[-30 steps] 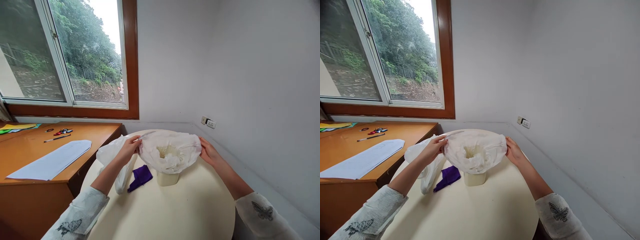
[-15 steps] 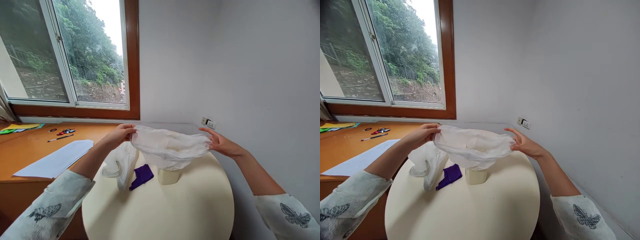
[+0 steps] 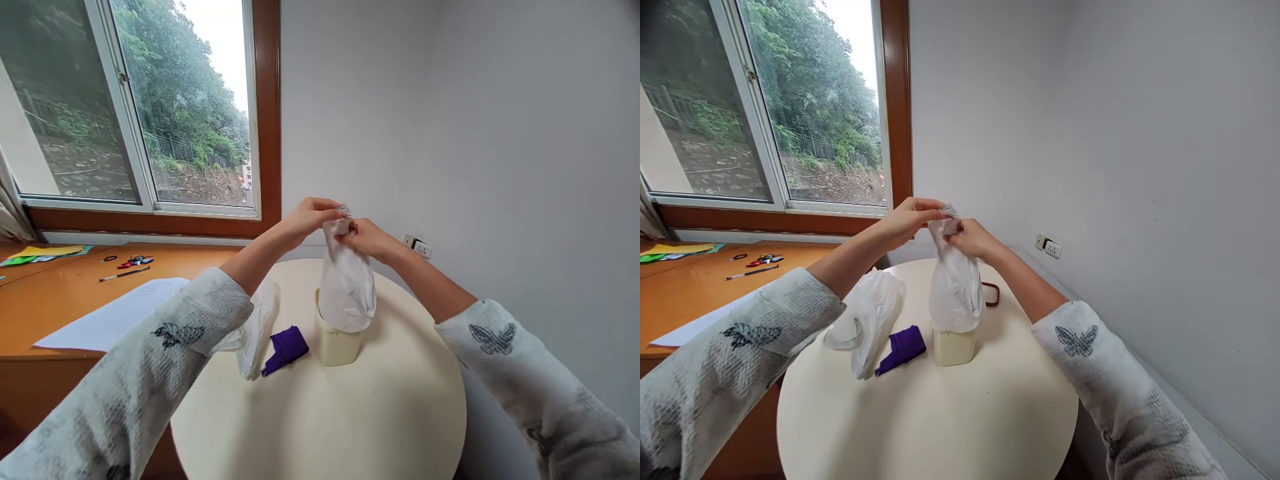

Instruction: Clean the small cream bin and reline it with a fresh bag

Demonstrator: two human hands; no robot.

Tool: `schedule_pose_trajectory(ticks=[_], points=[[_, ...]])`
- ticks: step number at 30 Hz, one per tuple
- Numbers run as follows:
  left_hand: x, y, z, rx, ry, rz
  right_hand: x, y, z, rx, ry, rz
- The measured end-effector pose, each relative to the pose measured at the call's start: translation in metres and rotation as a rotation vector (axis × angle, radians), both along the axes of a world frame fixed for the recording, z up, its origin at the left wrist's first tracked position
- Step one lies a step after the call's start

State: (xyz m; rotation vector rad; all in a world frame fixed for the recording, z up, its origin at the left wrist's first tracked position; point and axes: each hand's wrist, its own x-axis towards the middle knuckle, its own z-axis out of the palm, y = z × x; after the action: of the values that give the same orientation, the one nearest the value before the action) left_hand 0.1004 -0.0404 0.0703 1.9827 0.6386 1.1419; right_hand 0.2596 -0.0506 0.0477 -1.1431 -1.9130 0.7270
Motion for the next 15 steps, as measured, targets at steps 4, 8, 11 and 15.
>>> schedule_pose_trajectory(ticks=[4, 8, 11, 15], points=[[-0.005, -0.007, -0.002, 0.142, 0.008, 0.035, 0.003, 0.014, 0.010, 0.023, 0.108, -0.056], [-0.015, 0.000, -0.029, 0.181, -0.137, 0.136, 0.007, 0.023, 0.021, -0.006, 0.323, -0.089], [-0.017, 0.008, -0.063, 0.051, -0.091, 0.100, 0.006, 0.029, 0.032, 0.018, 0.462, -0.074], [-0.003, 0.008, -0.095, 0.039, -0.032, 0.007, -0.005, 0.031, 0.050, 0.081, 0.614, 0.031]])
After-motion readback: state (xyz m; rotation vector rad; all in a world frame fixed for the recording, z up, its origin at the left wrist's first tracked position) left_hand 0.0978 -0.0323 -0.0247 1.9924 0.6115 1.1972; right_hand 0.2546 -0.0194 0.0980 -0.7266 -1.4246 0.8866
